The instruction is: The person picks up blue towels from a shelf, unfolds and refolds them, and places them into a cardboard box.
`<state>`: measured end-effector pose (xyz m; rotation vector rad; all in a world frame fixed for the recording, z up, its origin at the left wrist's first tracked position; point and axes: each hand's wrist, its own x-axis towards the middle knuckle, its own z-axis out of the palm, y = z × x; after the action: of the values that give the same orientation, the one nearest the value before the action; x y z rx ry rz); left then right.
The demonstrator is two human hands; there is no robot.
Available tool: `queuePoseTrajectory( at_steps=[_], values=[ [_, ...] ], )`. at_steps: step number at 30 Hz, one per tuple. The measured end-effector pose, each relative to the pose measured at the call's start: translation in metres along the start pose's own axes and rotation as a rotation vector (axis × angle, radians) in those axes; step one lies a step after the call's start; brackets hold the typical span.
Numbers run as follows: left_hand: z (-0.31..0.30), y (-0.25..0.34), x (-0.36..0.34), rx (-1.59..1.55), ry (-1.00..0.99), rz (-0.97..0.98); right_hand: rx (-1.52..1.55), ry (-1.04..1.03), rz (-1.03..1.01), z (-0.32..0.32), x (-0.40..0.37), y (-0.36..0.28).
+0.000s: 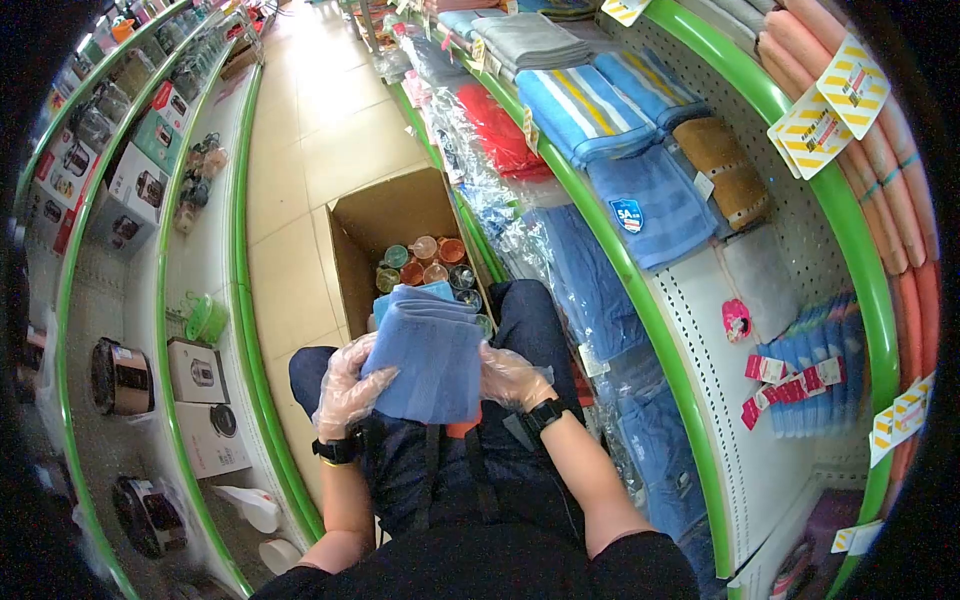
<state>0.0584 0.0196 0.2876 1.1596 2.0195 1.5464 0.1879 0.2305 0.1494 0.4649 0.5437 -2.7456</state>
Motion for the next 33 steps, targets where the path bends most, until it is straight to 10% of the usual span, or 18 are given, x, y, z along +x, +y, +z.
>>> queuePoseTrajectory(
  at_steps=[3,6,22,33],
  values=[
    [0.007,-0.003,-0.013,-0.273,0.023,-0.105,0.045,-0.234,-0.324,0.009,-0.01,0.007],
    [0.023,-0.008,-0.02,-0.629,0.009,-0.332,0.126,-0.04,-0.361,0.04,-0.023,-0.004],
    [0.025,0.008,-0.023,-0.174,0.165,-0.162,0.196,0.099,-0.237,0.083,-0.035,-0.009],
    [0.048,0.016,-0.012,-0.53,0.419,-0.39,-0.132,-0.017,-0.29,0.073,-0.038,-0.014]
  ],
)
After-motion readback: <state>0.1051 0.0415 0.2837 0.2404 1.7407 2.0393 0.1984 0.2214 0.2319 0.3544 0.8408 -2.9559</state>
